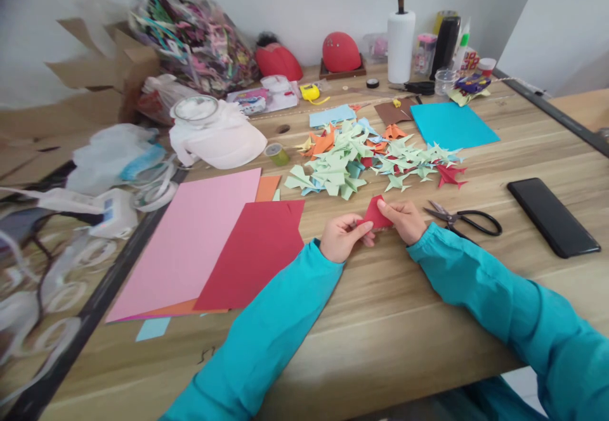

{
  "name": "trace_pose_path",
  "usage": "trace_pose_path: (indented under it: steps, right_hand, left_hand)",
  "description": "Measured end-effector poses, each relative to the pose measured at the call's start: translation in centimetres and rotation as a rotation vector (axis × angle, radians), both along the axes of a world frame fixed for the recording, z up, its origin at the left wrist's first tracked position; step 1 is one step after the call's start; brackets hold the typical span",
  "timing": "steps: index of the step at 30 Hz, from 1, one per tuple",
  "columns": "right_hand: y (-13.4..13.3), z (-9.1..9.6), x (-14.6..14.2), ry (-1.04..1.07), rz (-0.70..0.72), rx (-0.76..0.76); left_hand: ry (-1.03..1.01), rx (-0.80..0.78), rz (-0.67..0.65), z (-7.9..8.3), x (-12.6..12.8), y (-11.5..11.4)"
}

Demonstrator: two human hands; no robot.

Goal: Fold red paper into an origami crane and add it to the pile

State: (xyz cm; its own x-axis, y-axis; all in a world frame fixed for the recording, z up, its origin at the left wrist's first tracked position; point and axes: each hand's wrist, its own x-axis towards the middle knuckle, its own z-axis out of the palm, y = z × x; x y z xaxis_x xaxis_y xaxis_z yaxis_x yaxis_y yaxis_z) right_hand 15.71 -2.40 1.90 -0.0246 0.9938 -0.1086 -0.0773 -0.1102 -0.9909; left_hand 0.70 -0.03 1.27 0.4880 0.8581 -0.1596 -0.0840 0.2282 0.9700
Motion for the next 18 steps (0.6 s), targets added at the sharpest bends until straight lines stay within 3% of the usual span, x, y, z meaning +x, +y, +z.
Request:
trace_pose_path:
  steps: [5,12,18]
  right_hand:
    - [0.44,-0.52,0.18,0.107,-0.113,0.018]
    - [0.25,-0.56,-0.13,0.047,0.044,0.079]
    - [0.55,-0.86,-0.03,0.157,-0.019,-0.027]
  left_hand:
    - [-0.008,-0.038,-0.001,0.07,-0.42,0.33]
    - [0.043,-0.02,0.018,-0.52,-0.41,0.51]
    - [0.055,0.024,0.03,-0.74,-0.17,0.42]
